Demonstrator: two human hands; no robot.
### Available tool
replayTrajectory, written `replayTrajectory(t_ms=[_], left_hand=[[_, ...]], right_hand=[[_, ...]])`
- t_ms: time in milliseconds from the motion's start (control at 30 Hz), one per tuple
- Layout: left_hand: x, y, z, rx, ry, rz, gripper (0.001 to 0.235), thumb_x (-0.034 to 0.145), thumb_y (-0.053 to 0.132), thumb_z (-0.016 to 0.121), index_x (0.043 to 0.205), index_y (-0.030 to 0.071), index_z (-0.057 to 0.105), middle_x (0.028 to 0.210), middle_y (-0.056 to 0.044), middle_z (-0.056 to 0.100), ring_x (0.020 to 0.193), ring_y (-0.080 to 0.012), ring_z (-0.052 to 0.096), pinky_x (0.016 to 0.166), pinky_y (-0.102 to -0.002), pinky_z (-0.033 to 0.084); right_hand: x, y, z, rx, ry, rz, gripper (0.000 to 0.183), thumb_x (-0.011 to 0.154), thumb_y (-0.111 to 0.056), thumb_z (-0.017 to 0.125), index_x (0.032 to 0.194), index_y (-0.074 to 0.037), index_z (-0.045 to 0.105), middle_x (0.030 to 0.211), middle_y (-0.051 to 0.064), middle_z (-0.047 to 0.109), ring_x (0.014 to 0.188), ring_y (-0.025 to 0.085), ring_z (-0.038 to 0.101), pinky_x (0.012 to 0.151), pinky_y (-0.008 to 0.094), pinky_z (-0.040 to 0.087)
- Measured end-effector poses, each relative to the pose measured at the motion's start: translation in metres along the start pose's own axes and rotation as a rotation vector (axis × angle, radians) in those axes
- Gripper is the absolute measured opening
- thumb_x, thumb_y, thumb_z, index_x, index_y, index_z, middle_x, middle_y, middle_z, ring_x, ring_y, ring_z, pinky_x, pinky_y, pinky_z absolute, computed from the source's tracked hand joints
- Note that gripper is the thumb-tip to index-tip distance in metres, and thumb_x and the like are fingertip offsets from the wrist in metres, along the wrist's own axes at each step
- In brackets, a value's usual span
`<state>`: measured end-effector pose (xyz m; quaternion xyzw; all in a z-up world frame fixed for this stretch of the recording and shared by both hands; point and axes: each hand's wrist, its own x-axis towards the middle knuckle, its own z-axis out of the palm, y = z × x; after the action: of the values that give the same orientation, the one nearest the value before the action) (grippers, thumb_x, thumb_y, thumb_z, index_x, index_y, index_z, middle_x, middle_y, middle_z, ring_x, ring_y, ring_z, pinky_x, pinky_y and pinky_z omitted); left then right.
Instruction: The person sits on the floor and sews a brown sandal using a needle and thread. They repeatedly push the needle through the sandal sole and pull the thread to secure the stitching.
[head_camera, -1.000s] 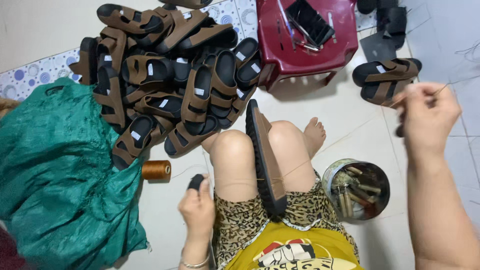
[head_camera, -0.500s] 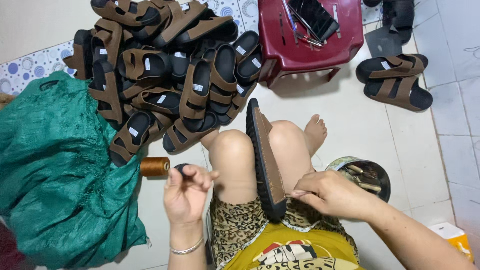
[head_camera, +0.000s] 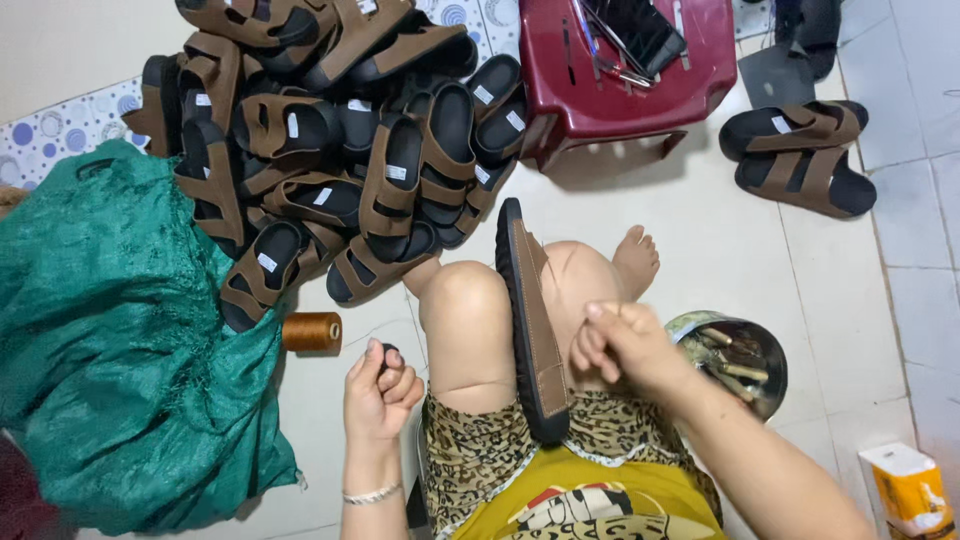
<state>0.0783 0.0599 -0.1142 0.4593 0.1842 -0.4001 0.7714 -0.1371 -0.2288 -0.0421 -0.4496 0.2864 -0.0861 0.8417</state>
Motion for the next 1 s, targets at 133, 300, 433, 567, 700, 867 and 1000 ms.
replayTrajectory(t_ms=[133,300,433,567,700,867,1000], left_hand=[[0.006,0.024,-0.036,0.411,-0.226,-0.014,0.036,0.106,0.027,0.054,0.089,0.001,0.072,0.071,-0.004,0.059,0.066,-0.0174,0.057,0.073,-0.039,0.058],[-0.036,0.025,0.014,1.598,0.335,0.816,0.021,0.094,0.022,0.073,0.105,0.004,0.074,0.114,-0.012,0.068,0.111,-0.0335,0.060,0.102,-0.043,0.046],[-0.080,-0.003,0.109,1.185,-0.158,0.679,0.031,0.093,0.019,0.066,0.122,0.009,0.065,0.128,-0.009,0.066,0.120,-0.0233,0.065,0.108,-0.037,0.048],[-0.079,-0.016,0.129,1.385,-0.706,0.581,0.081,0.092,0.020,0.077,0.154,-0.002,0.030,0.163,-0.030,0.030,0.153,-0.0418,0.031,0.122,-0.046,0.036],[-0.077,-0.018,0.127,1.411,-0.741,0.597,0.088,0.089,0.020,0.081,0.155,-0.004,0.028,0.165,-0.026,0.029,0.155,-0.0370,0.030,0.125,-0.043,0.030],[-0.073,-0.017,0.128,1.474,-0.763,0.633,0.089,0.089,0.026,0.080,0.155,-0.004,0.028,0.163,-0.026,0.033,0.153,-0.0366,0.034,0.121,-0.046,0.037],[-0.067,-0.024,0.123,1.528,-0.740,0.483,0.102,0.090,0.036,0.078,0.160,0.003,0.012,0.166,-0.018,0.035,0.149,-0.0367,0.040,0.109,-0.048,0.046]], right_hand=[[-0.001,-0.031,-0.060,-0.520,0.349,0.039,0.013,0.099,-0.019,0.060,0.104,-0.006,0.060,0.100,0.014,0.071,0.082,0.021,0.068,0.074,0.036,0.060],[-0.037,-0.038,-0.078,-1.322,0.306,-0.340,0.057,0.102,-0.014,0.053,0.157,-0.003,0.044,0.130,0.024,0.060,0.119,0.034,0.057,0.104,0.046,0.044],[-0.041,-0.046,-0.017,-1.287,-0.253,-0.134,0.040,0.101,-0.028,0.052,0.140,-0.025,0.059,0.113,0.004,0.063,0.098,0.023,0.066,0.085,0.039,0.052],[-0.034,-0.047,0.000,-1.393,-0.427,-0.077,0.046,0.100,-0.033,0.052,0.145,-0.041,0.056,0.109,-0.004,0.068,0.091,0.022,0.071,0.071,0.041,0.057],[-0.032,-0.041,-0.006,-1.384,-0.442,-0.126,0.046,0.100,-0.031,0.052,0.145,-0.041,0.056,0.111,-0.004,0.069,0.093,0.022,0.071,0.069,0.042,0.057],[-0.028,-0.044,-0.005,-1.435,-0.465,-0.093,0.046,0.100,-0.032,0.051,0.144,-0.043,0.057,0.115,-0.005,0.070,0.096,0.023,0.071,0.065,0.044,0.060],[-0.025,-0.053,-0.004,-1.448,-0.495,-0.038,0.046,0.099,-0.032,0.052,0.143,-0.042,0.059,0.113,-0.005,0.070,0.092,0.025,0.071,0.064,0.045,0.058]])
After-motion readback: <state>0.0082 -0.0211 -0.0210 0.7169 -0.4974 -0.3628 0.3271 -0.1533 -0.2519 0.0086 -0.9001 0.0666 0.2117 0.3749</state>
